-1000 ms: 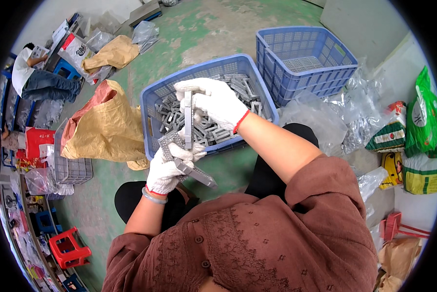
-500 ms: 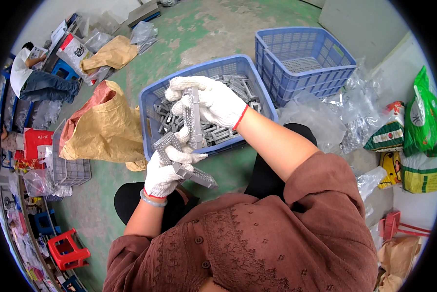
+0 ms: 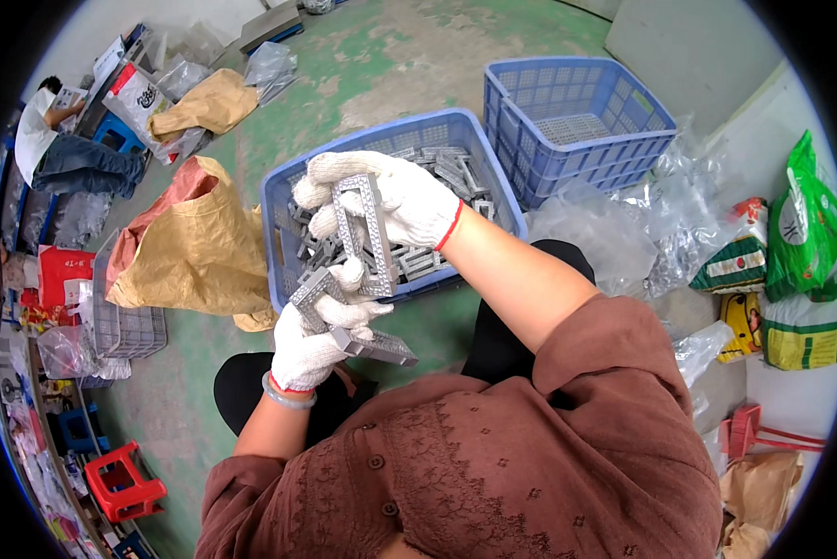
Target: The person sits on the floor and repeatedly picks up small rectangular metal parts from a blue basket. They inspect the parts by turning them over in their gloved hands and then place them back into the basket. The person occasionally reaches into a large paper bag beside the basket.
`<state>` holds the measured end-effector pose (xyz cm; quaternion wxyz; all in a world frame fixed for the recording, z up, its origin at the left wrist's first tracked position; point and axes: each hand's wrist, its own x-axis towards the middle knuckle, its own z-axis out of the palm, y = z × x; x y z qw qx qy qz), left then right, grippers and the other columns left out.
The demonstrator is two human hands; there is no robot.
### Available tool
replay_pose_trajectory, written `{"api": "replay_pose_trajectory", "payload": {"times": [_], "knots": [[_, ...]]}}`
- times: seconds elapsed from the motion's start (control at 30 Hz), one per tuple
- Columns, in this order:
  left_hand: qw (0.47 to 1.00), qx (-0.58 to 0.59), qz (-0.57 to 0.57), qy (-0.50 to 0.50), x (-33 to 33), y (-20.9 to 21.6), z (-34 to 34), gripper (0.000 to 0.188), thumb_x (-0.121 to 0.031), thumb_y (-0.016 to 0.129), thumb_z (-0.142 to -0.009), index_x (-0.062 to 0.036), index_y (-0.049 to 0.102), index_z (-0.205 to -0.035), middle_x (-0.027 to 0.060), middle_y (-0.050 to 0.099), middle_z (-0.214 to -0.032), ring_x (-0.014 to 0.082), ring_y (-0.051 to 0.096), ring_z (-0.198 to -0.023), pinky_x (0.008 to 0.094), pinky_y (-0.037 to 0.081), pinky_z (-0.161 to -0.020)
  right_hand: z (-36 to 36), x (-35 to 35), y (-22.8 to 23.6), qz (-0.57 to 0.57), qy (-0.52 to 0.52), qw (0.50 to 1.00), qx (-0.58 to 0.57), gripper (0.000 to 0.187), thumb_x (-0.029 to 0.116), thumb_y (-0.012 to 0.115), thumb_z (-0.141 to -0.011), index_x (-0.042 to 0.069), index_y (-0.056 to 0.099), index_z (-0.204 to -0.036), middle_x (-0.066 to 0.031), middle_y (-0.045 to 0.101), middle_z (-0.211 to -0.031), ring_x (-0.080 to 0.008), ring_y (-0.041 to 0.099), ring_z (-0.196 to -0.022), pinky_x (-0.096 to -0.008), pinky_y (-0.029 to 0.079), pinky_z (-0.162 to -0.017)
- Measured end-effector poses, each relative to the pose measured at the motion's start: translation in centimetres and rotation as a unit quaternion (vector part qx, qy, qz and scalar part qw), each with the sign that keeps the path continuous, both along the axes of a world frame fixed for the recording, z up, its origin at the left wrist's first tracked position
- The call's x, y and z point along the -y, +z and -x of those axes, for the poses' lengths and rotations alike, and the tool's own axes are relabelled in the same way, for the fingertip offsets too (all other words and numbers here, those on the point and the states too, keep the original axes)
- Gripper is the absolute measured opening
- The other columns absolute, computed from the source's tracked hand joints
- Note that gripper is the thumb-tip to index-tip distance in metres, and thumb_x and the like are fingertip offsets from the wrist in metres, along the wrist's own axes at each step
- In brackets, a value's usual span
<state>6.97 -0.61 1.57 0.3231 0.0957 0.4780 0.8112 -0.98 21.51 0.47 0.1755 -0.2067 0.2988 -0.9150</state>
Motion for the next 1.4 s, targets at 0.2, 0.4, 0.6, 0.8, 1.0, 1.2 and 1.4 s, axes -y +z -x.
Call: {"api": "replay_pose_trajectory", "payload": {"times": [0.2,0.4,0.6,0.8,1.0,1.2,1.4], "knots": [[1.000,-0.011,-0.014,-0.019,0.4,-0.1,0.0,0.068,0.010,0.072,-0.079,0.0041,0.046,-0.141,0.0187,0.059,-0.129,0.0308,0.065,-0.110,0.0382,0.057,-0.084,0.1,-0.1,1.5,-0.012,0.033,0.994,0.108,0.049,0.011,0.076,-0.086,0.004,0.056,-0.130,-0.0178,0.062,-0.126,-0.0317,0.071,-0.097,-0.0393,0.061,-0.080],[0.999,-0.048,-0.019,-0.016,0.6,-0.4,0.2,0.069,0.009,0.072,-0.078,0.0061,0.044,-0.141,0.0188,0.060,-0.129,0.0308,0.066,-0.108,0.0376,0.057,-0.084,0.8,0.5,0.9,0.025,0.075,0.994,0.081,0.049,0.013,0.073,-0.089,0.003,0.053,-0.133,-0.0164,0.063,-0.124,-0.0290,0.070,-0.096,-0.0373,0.061,-0.078],[0.995,-0.076,-0.057,0.017,0.4,0.3,0.7,0.069,0.004,0.076,-0.077,0.0096,0.046,-0.139,0.0194,0.060,-0.128,0.0314,0.067,-0.106,0.0428,0.056,-0.090,0.6,1.4,0.2,-0.012,0.005,0.997,0.075,0.051,0.012,0.070,-0.092,0.002,0.050,-0.138,-0.0178,0.063,-0.126,-0.0272,0.070,-0.098,-0.0366,0.060,-0.083],[0.986,-0.054,-0.107,0.119,1.6,0.7,2.3,0.042,0.004,0.073,-0.073,0.0088,0.059,-0.113,0.0230,0.049,-0.141,0.0418,0.060,-0.119,0.0532,0.056,-0.096,0.1,1.2,0.3,-0.139,-0.118,0.982,0.041,0.049,0.008,0.066,-0.093,-0.004,0.050,-0.137,-0.0174,0.062,-0.129,-0.0272,0.067,-0.109,-0.0383,0.059,-0.090],[0.948,0.028,-0.252,0.192,3.7,-0.5,4.7,0.021,0.007,0.066,-0.076,0.0047,0.060,-0.096,0.0229,0.042,-0.148,0.0392,0.061,-0.115,0.0482,0.055,-0.100,-1.5,0.3,1.9,-0.211,-0.110,0.970,-0.045,0.049,0.010,0.066,-0.092,-0.004,0.054,-0.138,-0.0153,0.065,-0.124,-0.0232,0.069,-0.105,-0.0349,0.063,-0.077],[0.937,0.040,-0.295,0.183,3.6,-1.3,5.0,0.058,0.004,0.059,-0.083,0.0152,0.041,-0.138,0.0245,0.049,-0.138,0.0270,0.062,-0.107,0.0423,0.054,-0.100,-3.1,1.4,3.7,-0.327,-0.138,0.935,0.005,0.040,-0.003,0.071,-0.085,-0.001,0.065,-0.125,-0.0119,0.072,-0.106,-0.0196,0.071,-0.092,-0.0321,0.062,-0.074],[0.945,0.049,-0.267,0.183,3.3,-1.6,5.1,0.043,0.003,0.059,-0.081,0.0117,0.052,-0.123,0.0283,0.041,-0.149,0.0284,0.061,-0.106,0.0412,0.053,-0.100,-3.8,1.2,3.8,-0.332,-0.144,0.932,0.014,0.040,-0.002,0.075,-0.083,-0.001,0.066,-0.122,-0.0099,0.072,-0.102,-0.0169,0.071,-0.088,-0.0287,0.060,-0.068]]}}
